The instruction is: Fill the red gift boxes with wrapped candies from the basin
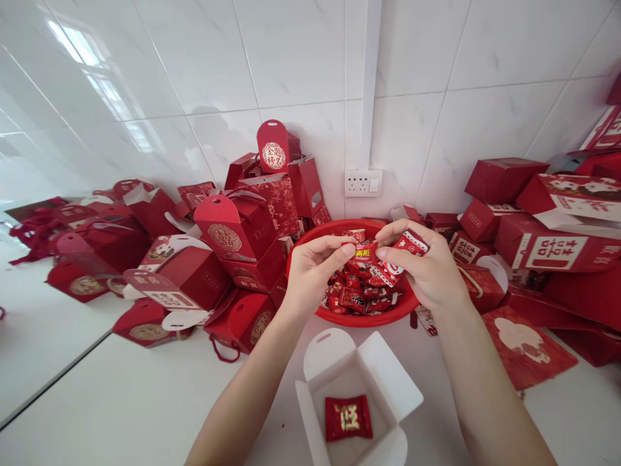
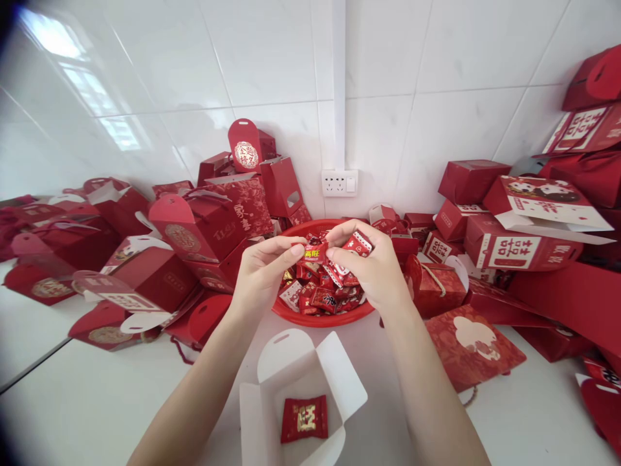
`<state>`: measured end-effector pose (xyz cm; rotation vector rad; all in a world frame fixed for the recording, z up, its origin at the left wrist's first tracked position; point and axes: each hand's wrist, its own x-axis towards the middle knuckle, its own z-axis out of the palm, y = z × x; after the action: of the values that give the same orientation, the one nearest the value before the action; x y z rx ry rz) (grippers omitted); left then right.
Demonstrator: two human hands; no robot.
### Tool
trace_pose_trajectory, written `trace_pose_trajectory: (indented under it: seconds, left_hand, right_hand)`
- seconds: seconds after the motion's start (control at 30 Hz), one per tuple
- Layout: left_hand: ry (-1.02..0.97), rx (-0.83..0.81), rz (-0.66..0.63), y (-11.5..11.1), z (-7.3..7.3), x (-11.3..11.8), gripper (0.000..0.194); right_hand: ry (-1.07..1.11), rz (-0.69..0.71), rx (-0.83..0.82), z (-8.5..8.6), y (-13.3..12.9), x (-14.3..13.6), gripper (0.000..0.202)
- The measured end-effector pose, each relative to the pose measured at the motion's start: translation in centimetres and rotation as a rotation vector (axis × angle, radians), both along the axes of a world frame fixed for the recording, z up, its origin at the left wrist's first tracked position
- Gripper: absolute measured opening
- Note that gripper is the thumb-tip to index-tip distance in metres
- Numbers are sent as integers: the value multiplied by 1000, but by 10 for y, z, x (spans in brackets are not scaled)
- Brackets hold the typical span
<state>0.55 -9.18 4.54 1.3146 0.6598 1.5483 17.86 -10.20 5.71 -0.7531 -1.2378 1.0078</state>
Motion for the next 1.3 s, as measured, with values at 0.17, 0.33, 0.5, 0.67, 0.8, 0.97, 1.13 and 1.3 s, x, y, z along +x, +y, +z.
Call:
trace_pose_trajectory:
  seconds: [0.17, 0.33, 0.5, 0.67, 0.8, 0.97, 1.13, 1.3]
  left_hand:
    - [-66, 9, -13, -4, 1, 2, 17]
    - [-137, -8, -18, -10, 2, 4, 13]
    - [-133, 20, -74, -15, 4, 3, 9]
    - [-116, -27, -153, -18, 9, 0, 14]
    - [45, 19, -207, -20, 17, -17, 21]
    - [490, 125, -133, -27, 33, -52, 24]
    - [1173, 158, -307, -34, 42, -68, 24]
    - [1505, 79, -485, -28, 30, -57, 9]
  right_hand:
    - [-49, -33, 63, 3, -5, 2, 12]
    - [-51, -93, 126, 5, -10, 2, 15]
    - [-16, -83, 113, 6, -14, 0, 16]
    - [-57, -89, 134, 9, -19, 0, 14]
    - [-275, -122, 169, 22, -35, 8, 11]
    - [-747, 252, 146, 36, -54, 9, 15]
    - [-1117, 572, 130, 30, -49, -5, 18]
    - [-1110, 510, 91, 27, -47, -7, 14]
